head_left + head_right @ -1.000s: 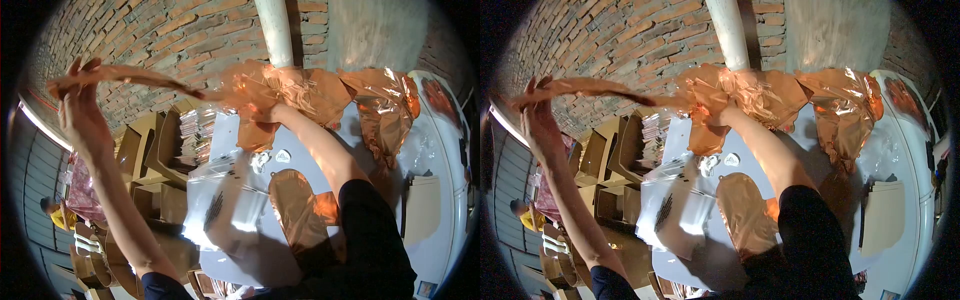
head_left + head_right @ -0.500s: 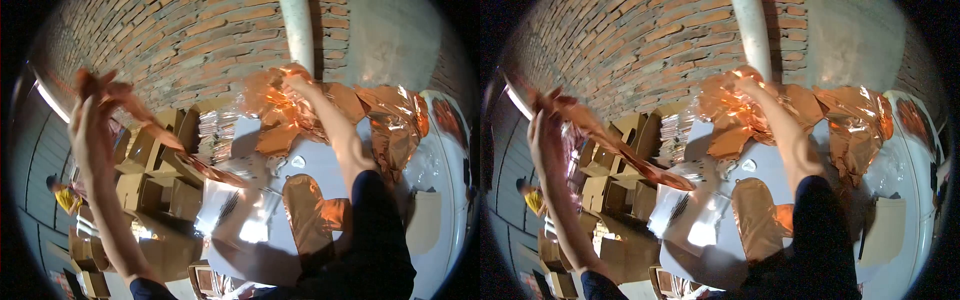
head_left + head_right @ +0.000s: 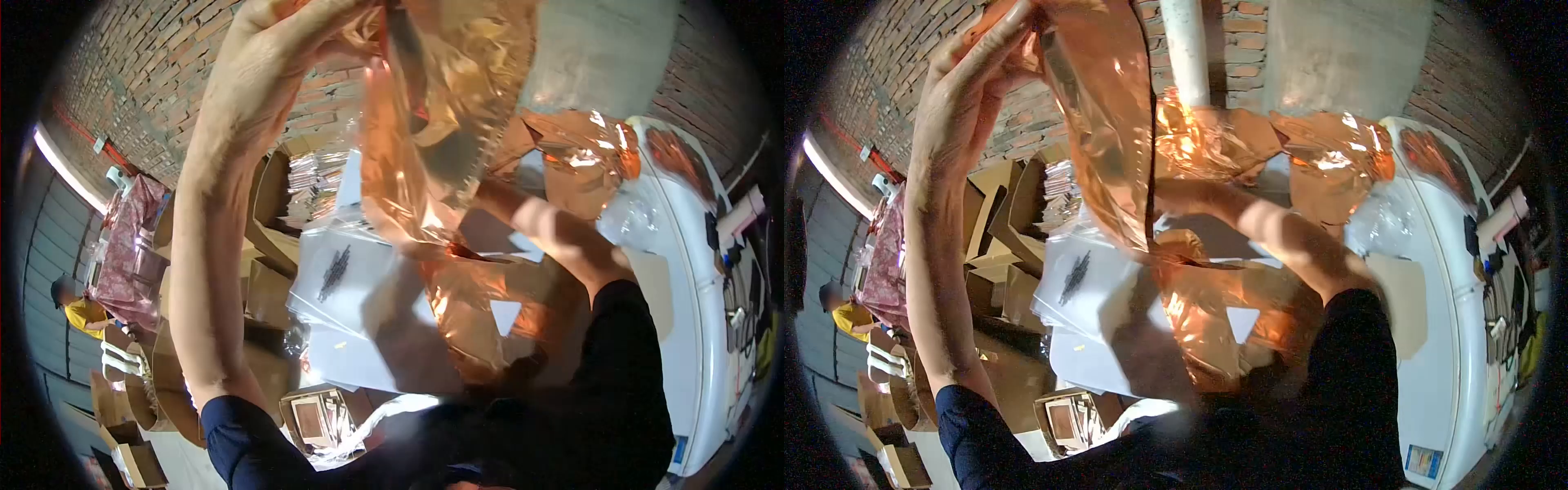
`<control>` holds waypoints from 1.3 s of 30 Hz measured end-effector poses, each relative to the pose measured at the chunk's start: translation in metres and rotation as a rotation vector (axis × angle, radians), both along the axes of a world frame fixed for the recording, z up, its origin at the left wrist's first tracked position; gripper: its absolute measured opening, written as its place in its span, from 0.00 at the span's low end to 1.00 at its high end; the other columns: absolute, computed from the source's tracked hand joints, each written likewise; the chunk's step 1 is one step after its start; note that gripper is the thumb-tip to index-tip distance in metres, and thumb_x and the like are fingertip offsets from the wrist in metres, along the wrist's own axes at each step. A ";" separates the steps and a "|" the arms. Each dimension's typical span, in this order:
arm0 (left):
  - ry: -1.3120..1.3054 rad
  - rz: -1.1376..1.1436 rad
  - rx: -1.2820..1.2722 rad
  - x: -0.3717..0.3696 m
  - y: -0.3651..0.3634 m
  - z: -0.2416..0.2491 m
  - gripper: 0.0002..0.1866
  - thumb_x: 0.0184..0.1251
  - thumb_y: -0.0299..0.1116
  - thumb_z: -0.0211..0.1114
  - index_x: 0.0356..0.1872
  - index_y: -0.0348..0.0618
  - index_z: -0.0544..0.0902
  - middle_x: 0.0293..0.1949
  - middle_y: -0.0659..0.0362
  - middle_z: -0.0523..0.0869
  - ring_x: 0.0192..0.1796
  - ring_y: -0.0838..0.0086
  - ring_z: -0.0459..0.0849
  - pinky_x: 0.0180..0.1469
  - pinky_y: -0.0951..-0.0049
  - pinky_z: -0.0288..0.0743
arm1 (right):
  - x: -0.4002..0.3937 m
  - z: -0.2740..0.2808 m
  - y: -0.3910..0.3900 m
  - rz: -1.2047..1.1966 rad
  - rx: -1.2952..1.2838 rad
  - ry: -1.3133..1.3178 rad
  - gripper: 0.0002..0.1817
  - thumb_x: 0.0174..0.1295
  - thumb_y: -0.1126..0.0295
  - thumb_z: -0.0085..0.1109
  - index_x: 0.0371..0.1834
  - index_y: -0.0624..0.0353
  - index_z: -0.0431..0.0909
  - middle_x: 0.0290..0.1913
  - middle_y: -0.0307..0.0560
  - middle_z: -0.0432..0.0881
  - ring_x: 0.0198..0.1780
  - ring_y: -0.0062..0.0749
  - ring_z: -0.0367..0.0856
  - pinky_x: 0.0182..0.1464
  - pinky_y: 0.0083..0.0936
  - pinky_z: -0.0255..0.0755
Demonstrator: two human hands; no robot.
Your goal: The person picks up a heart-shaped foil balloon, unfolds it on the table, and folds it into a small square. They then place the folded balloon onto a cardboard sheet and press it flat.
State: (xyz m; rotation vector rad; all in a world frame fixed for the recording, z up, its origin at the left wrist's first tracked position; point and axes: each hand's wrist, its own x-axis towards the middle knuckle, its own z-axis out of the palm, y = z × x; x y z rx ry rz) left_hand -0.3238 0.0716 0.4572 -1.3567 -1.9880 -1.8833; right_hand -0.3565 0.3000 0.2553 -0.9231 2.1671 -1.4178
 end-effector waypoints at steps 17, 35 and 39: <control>-0.123 -0.178 0.217 0.087 -0.010 -0.103 0.17 0.84 0.35 0.63 0.57 0.28 0.85 0.52 0.51 0.91 0.55 0.69 0.90 0.61 0.64 0.83 | 0.122 -0.127 0.146 -0.343 -0.467 -0.442 0.29 0.78 0.54 0.59 0.72 0.64 0.74 0.49 0.46 0.87 0.46 0.32 0.85 0.51 0.33 0.81; 0.060 0.208 -0.636 0.256 -0.007 -0.382 0.33 0.55 0.19 0.78 0.66 0.50 0.87 0.71 0.51 0.80 0.78 0.47 0.72 0.78 0.50 0.71 | 0.041 -0.149 0.139 -0.327 1.194 0.369 0.15 0.74 0.57 0.58 0.54 0.51 0.85 0.53 0.47 0.88 0.61 0.50 0.84 0.59 0.49 0.75; -0.023 0.296 -0.617 0.273 -0.029 -0.394 0.33 0.59 0.26 0.79 0.69 0.46 0.83 0.73 0.49 0.78 0.80 0.46 0.70 0.78 0.49 0.70 | 0.037 -0.154 0.149 -0.249 1.038 0.497 0.17 0.72 0.57 0.63 0.60 0.49 0.86 0.57 0.48 0.89 0.64 0.48 0.84 0.64 0.50 0.76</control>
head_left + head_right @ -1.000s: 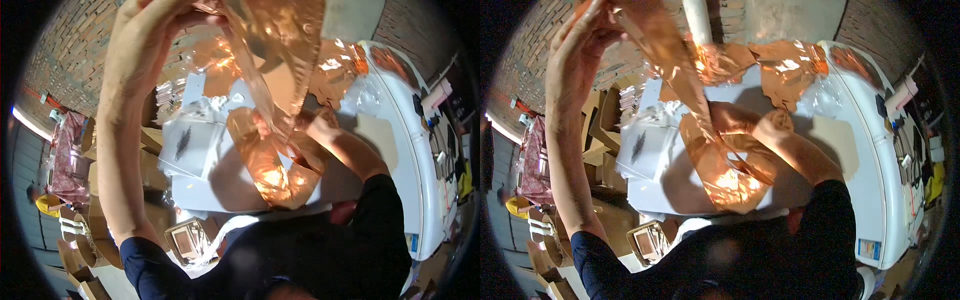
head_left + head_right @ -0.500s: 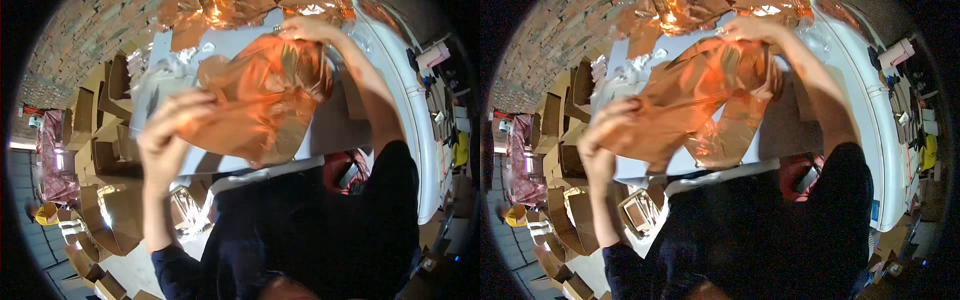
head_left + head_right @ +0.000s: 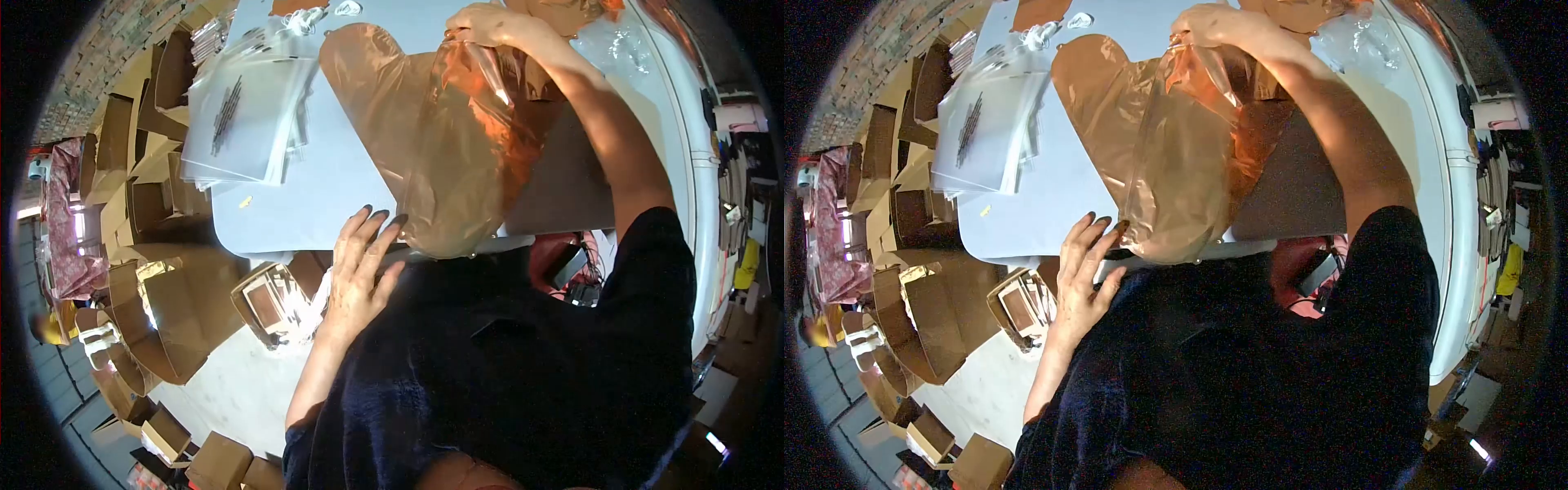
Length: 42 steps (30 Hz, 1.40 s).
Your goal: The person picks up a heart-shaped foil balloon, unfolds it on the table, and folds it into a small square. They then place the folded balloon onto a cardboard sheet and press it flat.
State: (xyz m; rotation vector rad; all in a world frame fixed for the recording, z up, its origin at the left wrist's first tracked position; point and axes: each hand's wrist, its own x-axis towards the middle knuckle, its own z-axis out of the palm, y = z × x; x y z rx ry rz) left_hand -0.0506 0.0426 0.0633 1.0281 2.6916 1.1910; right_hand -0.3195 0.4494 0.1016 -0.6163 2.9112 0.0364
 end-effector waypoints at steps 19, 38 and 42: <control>0.101 0.153 0.001 0.006 0.029 -0.017 0.20 0.60 0.36 0.83 0.52 0.45 0.88 0.66 0.54 0.82 0.75 0.50 0.74 0.73 0.50 0.65 | -0.010 -0.007 0.035 0.167 -0.012 0.020 0.21 0.76 0.50 0.59 0.61 0.50 0.87 0.61 0.53 0.88 0.64 0.55 0.82 0.65 0.46 0.77; 0.217 0.208 0.023 0.006 0.036 -0.036 0.19 0.55 0.41 0.85 0.45 0.51 0.89 0.63 0.56 0.83 0.71 0.54 0.77 0.69 0.51 0.65 | -0.025 -0.026 0.026 0.125 -0.090 0.028 0.20 0.72 0.50 0.62 0.53 0.51 0.91 0.53 0.52 0.91 0.57 0.52 0.87 0.61 0.47 0.79; 0.213 0.197 0.025 0.004 0.035 -0.035 0.20 0.56 0.43 0.85 0.47 0.52 0.88 0.62 0.56 0.82 0.71 0.54 0.77 0.69 0.52 0.65 | -0.008 -0.031 0.021 0.056 -0.190 0.203 0.19 0.70 0.48 0.65 0.47 0.50 0.92 0.47 0.51 0.91 0.53 0.51 0.87 0.59 0.46 0.79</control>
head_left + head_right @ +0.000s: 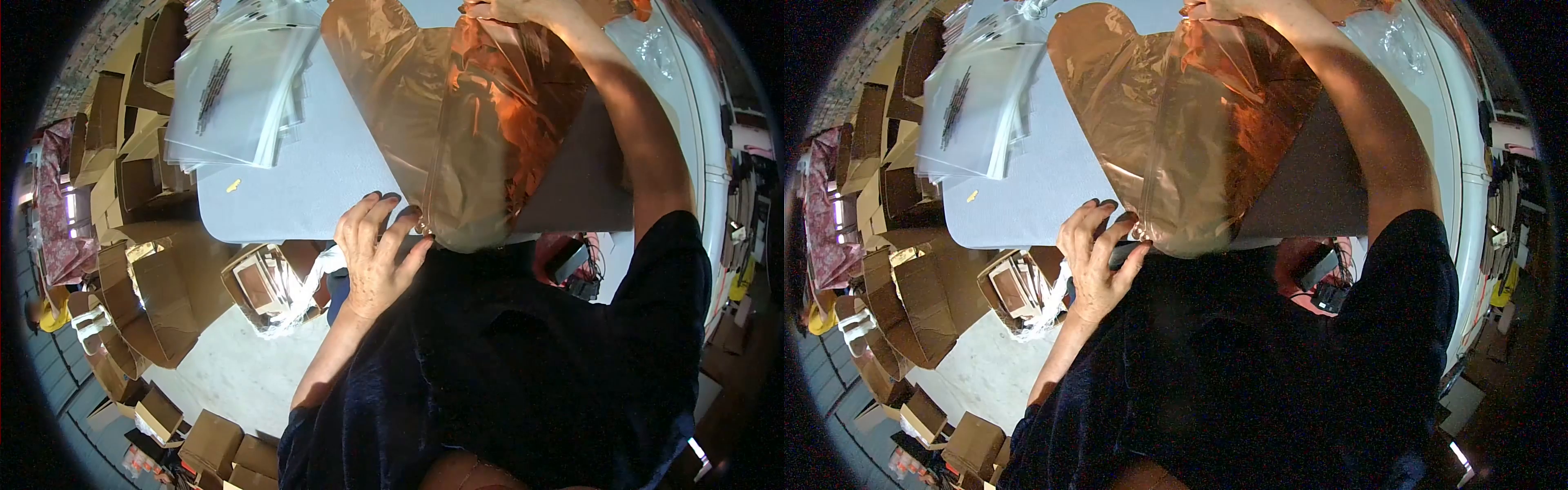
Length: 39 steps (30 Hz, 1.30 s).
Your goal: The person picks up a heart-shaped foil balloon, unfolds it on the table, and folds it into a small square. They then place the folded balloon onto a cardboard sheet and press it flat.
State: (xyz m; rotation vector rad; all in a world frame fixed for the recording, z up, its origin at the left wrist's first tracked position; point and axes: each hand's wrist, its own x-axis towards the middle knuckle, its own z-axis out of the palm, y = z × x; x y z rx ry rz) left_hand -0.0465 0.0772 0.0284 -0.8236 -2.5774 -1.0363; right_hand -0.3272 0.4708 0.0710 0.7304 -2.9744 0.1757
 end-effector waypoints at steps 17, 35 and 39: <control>0.053 -0.006 0.034 -0.001 0.001 -0.007 0.15 0.54 0.38 0.84 0.42 0.51 0.91 0.60 0.56 0.84 0.69 0.54 0.78 0.69 0.52 0.65 | 0.010 0.037 -0.017 0.060 0.018 -0.024 0.20 0.74 0.51 0.59 0.45 0.60 0.84 0.45 0.56 0.86 0.49 0.54 0.84 0.52 0.46 0.77; 0.110 -0.081 0.039 -0.003 -0.007 -0.012 0.14 0.59 0.32 0.75 0.47 0.51 0.91 0.63 0.53 0.83 0.70 0.51 0.77 0.71 0.49 0.64 | 0.311 0.004 -0.151 -0.225 -0.073 0.036 0.42 0.60 0.52 0.76 0.77 0.48 0.71 0.79 0.53 0.65 0.80 0.55 0.61 0.77 0.66 0.55; 0.119 -0.091 0.030 -0.003 -0.008 -0.012 0.14 0.59 0.32 0.74 0.48 0.50 0.91 0.63 0.53 0.83 0.71 0.51 0.76 0.72 0.49 0.63 | 0.306 0.002 -0.157 -0.240 -0.108 0.055 0.43 0.57 0.54 0.79 0.77 0.50 0.72 0.79 0.53 0.65 0.81 0.56 0.60 0.76 0.67 0.54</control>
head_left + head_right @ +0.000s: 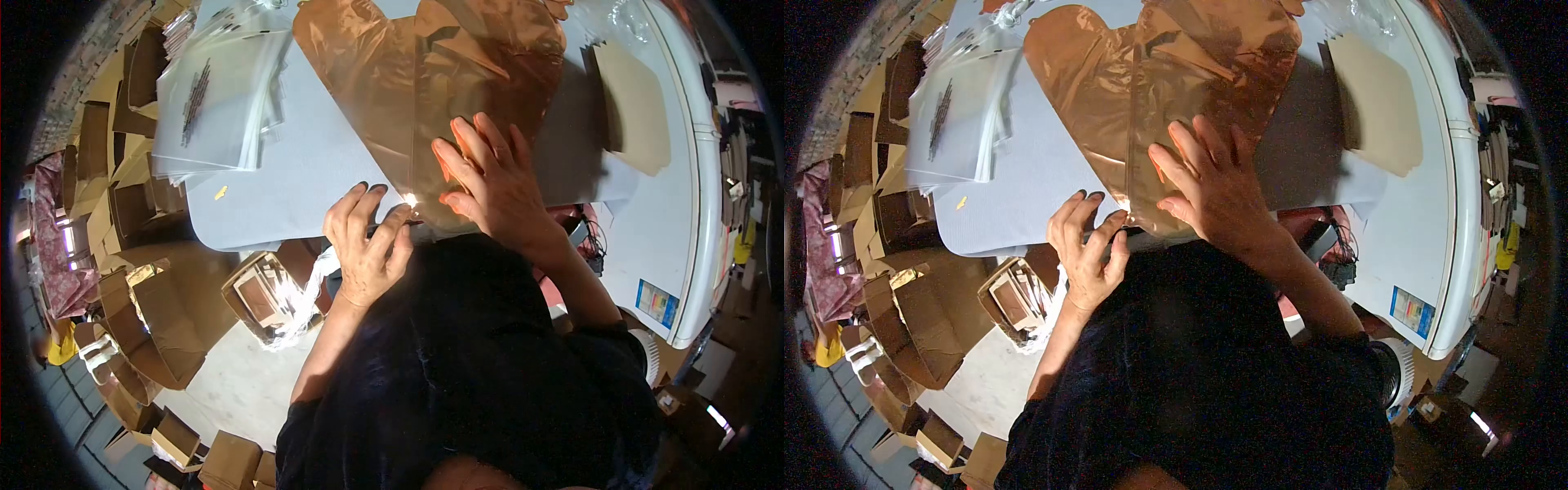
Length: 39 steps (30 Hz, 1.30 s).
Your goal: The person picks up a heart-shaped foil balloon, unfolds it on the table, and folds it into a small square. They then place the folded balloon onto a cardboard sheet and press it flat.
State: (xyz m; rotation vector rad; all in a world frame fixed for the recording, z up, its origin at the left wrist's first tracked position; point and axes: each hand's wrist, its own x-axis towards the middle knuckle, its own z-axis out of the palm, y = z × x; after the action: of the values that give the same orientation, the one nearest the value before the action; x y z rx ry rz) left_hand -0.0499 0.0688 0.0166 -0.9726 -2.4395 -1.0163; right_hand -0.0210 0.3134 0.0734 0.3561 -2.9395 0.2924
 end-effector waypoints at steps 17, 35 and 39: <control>-0.033 -0.022 0.013 0.000 -0.003 0.004 0.15 0.60 0.33 0.74 0.49 0.47 0.90 0.62 0.53 0.85 0.70 0.52 0.78 0.71 0.50 0.66 | -0.004 -0.003 -0.004 -0.027 -0.015 0.020 0.43 0.54 0.53 0.79 0.77 0.48 0.76 0.78 0.52 0.69 0.79 0.52 0.61 0.76 0.64 0.55; 0.169 -0.054 -0.171 -0.007 -0.009 -0.002 0.22 0.63 0.42 0.73 0.60 0.58 0.90 0.62 0.57 0.82 0.65 0.57 0.80 0.67 0.49 0.64 | -0.010 0.007 -0.003 -0.002 0.031 0.049 0.39 0.57 0.48 0.75 0.70 0.51 0.77 0.74 0.52 0.72 0.75 0.52 0.65 0.70 0.61 0.61; 0.193 -0.058 -0.158 -0.013 -0.007 -0.001 0.23 0.61 0.41 0.74 0.59 0.59 0.91 0.60 0.58 0.83 0.65 0.58 0.80 0.67 0.49 0.64 | -0.020 0.013 0.007 -0.009 0.061 0.059 0.38 0.58 0.48 0.75 0.71 0.51 0.77 0.74 0.52 0.72 0.75 0.53 0.65 0.70 0.63 0.60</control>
State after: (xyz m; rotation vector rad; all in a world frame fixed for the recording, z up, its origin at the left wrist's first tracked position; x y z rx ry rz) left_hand -0.0632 0.0619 0.0156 -1.1423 -2.3701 -0.7180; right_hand -0.0415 0.3209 0.0861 0.3534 -2.8964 0.1885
